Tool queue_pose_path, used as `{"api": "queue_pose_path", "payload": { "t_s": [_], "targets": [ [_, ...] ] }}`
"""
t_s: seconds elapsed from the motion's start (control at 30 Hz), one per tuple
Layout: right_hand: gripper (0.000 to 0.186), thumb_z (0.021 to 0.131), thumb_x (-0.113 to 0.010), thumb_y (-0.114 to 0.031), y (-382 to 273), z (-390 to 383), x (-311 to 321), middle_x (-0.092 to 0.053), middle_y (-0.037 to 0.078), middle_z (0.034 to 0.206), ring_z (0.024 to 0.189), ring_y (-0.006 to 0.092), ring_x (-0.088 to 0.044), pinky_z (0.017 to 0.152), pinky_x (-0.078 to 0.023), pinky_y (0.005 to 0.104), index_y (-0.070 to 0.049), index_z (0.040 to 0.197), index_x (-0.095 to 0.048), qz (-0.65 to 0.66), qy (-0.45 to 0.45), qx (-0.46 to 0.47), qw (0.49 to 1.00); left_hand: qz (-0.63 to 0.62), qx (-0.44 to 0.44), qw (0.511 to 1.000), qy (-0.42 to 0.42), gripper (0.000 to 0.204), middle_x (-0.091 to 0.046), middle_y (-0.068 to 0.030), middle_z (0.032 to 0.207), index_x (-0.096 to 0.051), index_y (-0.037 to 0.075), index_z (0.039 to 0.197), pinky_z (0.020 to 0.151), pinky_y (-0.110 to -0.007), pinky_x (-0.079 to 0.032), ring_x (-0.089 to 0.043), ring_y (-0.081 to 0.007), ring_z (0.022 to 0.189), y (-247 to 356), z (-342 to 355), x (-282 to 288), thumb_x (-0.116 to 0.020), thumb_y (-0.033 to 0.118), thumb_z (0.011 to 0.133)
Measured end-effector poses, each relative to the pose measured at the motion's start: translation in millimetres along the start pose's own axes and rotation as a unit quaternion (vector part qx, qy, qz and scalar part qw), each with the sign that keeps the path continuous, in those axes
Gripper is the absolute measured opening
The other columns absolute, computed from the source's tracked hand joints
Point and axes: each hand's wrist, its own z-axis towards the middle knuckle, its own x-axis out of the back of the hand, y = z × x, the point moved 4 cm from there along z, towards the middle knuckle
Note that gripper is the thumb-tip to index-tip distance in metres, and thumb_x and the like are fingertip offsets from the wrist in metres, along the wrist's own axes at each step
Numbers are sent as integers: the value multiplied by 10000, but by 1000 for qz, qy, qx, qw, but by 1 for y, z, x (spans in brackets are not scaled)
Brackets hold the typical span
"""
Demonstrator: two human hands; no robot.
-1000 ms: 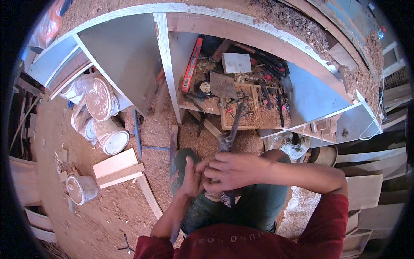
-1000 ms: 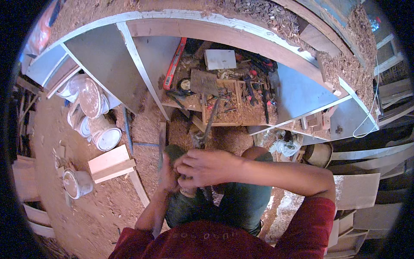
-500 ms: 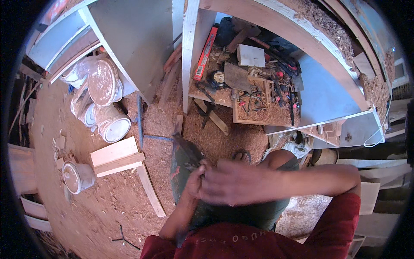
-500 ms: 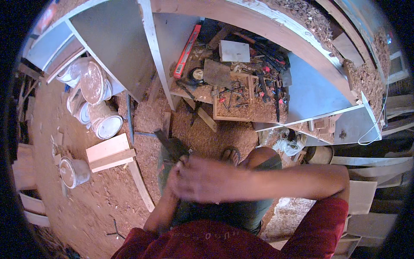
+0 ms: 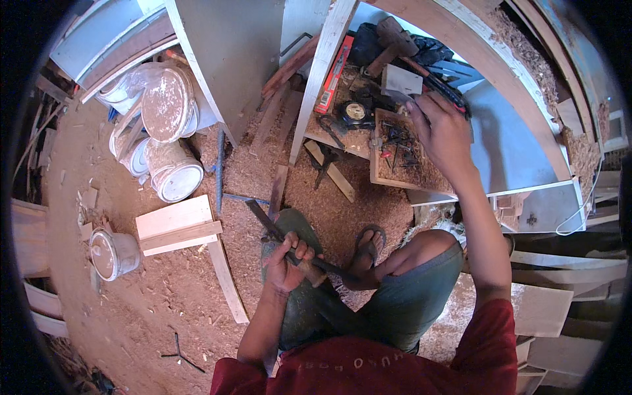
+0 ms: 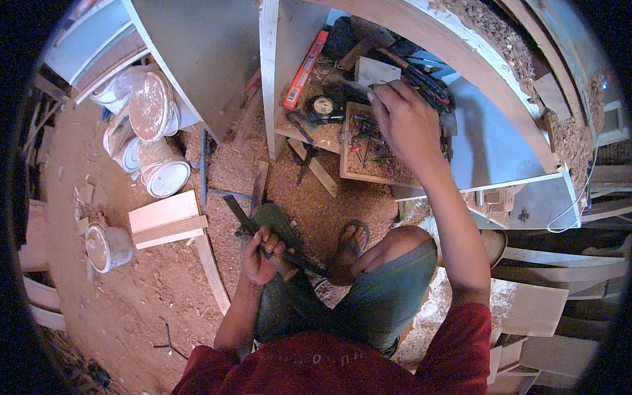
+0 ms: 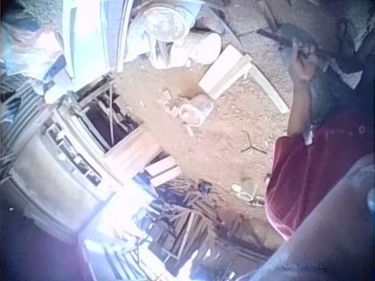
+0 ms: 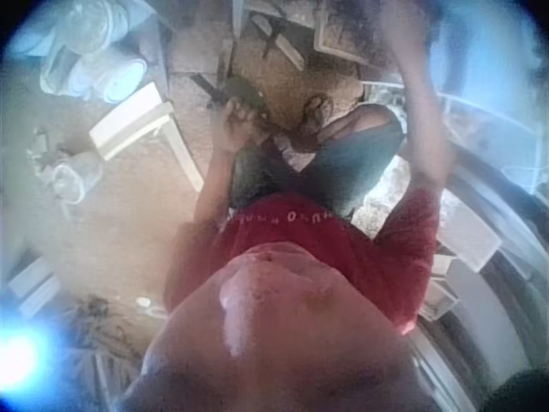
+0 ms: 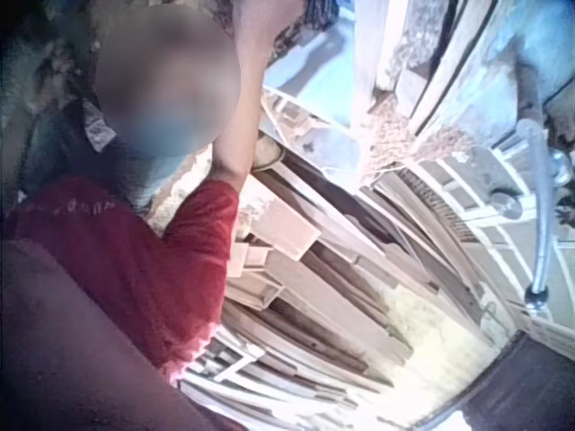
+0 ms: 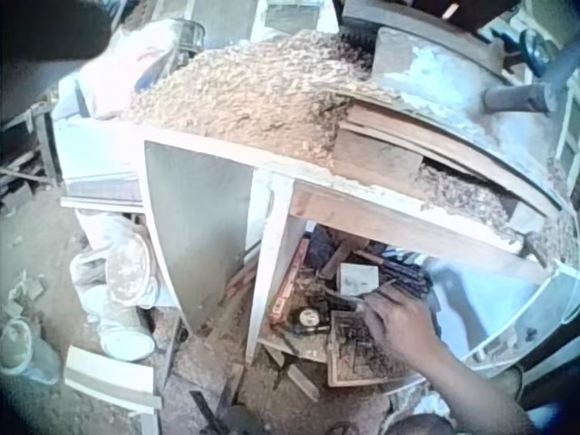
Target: The person secures a wooden door with a clamp, taps it with a hammer, and then retrieves a drill and a tool from a shelf.
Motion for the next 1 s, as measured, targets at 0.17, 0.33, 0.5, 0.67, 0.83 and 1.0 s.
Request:
{"api": "queue_pose_path", "payload": {
  "t_s": [0.17,0.33,0.5,0.67,0.83,1.0],
  "targets": [
    [199,929,-593,-256,-43,-20,20,-690,143,909,832,375,-670,729,-542,478,-92,1018,-663,135,-207,68,967,-15,-4,1000,24,146,-531,-22,769,-528,142,927,967,-550,-425,-568,-228,828,-1,3,1,-587,272,956],
    [194,901,-620,-217,-74,-29,-3,-677,150,890,823,373,-662,700,-529,465,-69,1022,-652,123,-258,105,953,-2,11,996,84,143,-529,-20,745,-539,141,904,976,-536,-416,-553,-209,785,-4,15,-2,-598,265,944],
    [180,890,-614,-215,-45,-65,-4,-680,154,887,825,360,-665,716,-521,476,-96,1019,-653,86,-327,84,938,3,1,997,83,150,-532,-19,747,-542,137,882,975,-522,-411,-550,-205,790,-5,19,-1,-575,264,956],
    [240,854,-669,-253,66,-188,34,-694,165,867,861,336,-674,736,-520,458,-113,1047,-691,-237,-494,-63,834,-12,12,997,80,164,-529,-20,745,-543,136,874,987,-511,-405,-548,-198,800,-14,22,-12,-571,274,958],
    [266,845,-691,-255,42,-157,72,-698,186,900,888,343,-675,771,-522,461,-88,1051,-698,-152,-442,-90,879,6,-2,998,60,158,-532,-26,757,-543,128,893,990,-511,-417,-556,-209,828,-19,27,-19,-561,267,966],
    [387,877,-676,-331,15,-39,-3,-688,172,1040,968,363,-660,843,-530,451,-96,1185,-656,82,-208,-18,975,13,9,997,69,149,-547,-42,789,-555,107,915,999,-503,-423,-561,-224,843,-23,48,-38,-573,248,958]
  ]
}}
